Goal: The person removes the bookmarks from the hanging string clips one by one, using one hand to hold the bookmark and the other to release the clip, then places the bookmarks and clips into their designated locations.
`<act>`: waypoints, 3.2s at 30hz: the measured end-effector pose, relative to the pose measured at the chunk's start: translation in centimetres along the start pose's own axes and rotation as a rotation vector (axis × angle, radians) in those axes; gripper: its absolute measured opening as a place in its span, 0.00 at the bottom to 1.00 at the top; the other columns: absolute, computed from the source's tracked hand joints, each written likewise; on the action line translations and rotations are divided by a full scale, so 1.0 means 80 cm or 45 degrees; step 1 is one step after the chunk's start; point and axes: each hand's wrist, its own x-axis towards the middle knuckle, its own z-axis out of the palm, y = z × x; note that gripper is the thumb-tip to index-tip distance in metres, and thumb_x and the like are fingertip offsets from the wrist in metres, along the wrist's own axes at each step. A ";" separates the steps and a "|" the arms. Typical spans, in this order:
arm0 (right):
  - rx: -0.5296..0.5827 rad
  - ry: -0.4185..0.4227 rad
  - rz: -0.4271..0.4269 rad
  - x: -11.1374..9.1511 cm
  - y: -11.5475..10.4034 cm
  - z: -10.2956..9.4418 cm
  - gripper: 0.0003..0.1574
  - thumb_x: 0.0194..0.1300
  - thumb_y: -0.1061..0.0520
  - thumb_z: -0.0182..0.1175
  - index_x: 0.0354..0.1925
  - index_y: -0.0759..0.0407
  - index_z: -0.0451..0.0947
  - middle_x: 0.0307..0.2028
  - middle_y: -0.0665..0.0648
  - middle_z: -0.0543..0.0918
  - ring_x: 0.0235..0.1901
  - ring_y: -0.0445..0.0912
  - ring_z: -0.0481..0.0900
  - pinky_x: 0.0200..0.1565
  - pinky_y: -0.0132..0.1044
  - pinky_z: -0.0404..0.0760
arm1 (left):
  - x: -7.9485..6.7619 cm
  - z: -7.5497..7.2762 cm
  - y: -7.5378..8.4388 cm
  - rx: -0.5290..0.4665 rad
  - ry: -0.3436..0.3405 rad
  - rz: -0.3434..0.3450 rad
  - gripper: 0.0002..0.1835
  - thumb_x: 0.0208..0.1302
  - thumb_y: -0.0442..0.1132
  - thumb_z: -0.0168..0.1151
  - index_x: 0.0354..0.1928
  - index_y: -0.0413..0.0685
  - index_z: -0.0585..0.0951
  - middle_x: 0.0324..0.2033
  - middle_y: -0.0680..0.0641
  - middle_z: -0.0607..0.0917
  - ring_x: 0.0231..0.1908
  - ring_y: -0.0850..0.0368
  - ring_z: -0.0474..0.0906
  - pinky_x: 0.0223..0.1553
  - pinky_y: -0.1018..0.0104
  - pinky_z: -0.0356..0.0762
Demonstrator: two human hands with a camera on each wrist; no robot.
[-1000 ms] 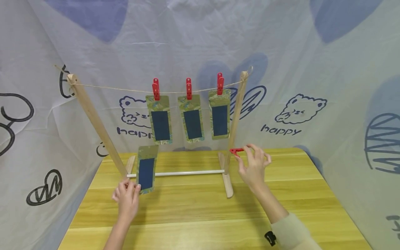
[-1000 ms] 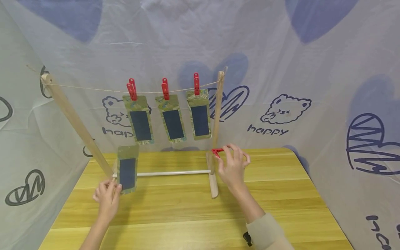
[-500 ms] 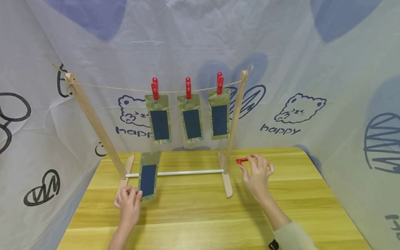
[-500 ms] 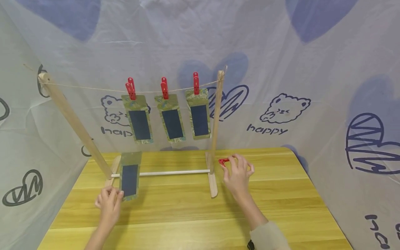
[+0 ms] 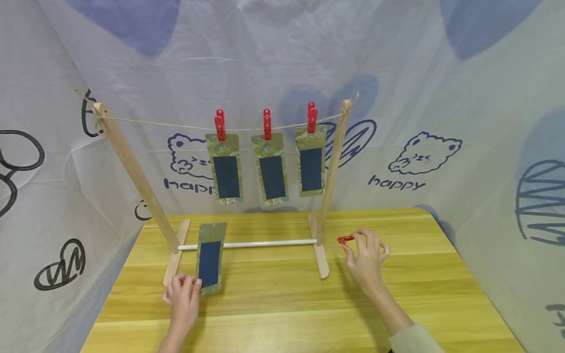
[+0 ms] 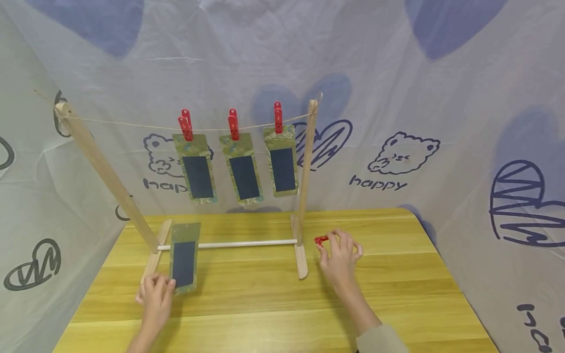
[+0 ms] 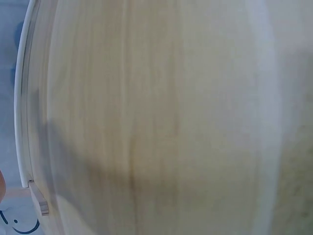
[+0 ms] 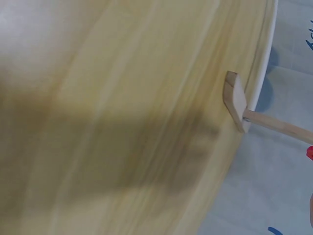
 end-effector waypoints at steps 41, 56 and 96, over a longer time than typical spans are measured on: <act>-0.142 -0.213 0.069 -0.065 0.028 -0.008 0.22 0.47 0.54 0.68 0.38 0.66 0.74 0.44 0.64 0.72 0.47 0.59 0.66 0.46 0.62 0.52 | -0.046 0.001 -0.005 0.025 -0.033 -0.074 0.06 0.61 0.30 0.54 0.27 0.39 0.71 0.38 0.36 0.66 0.39 0.39 0.58 0.43 0.40 0.42; -0.181 -0.312 0.146 -0.070 0.030 -0.011 0.19 0.50 0.52 0.65 0.34 0.65 0.74 0.45 0.63 0.71 0.49 0.58 0.64 0.47 0.60 0.50 | -0.056 0.005 -0.007 0.042 -0.035 -0.107 0.06 0.61 0.30 0.54 0.27 0.40 0.72 0.38 0.38 0.66 0.36 0.44 0.58 0.44 0.40 0.43; -0.354 -0.682 0.418 -0.062 0.042 0.011 0.23 0.54 0.45 0.60 0.31 0.65 0.74 0.48 0.64 0.71 0.54 0.58 0.61 0.52 0.62 0.48 | -0.074 0.001 -0.004 0.175 -0.134 -0.134 0.11 0.66 0.37 0.51 0.26 0.41 0.73 0.37 0.39 0.66 0.38 0.39 0.59 0.42 0.39 0.44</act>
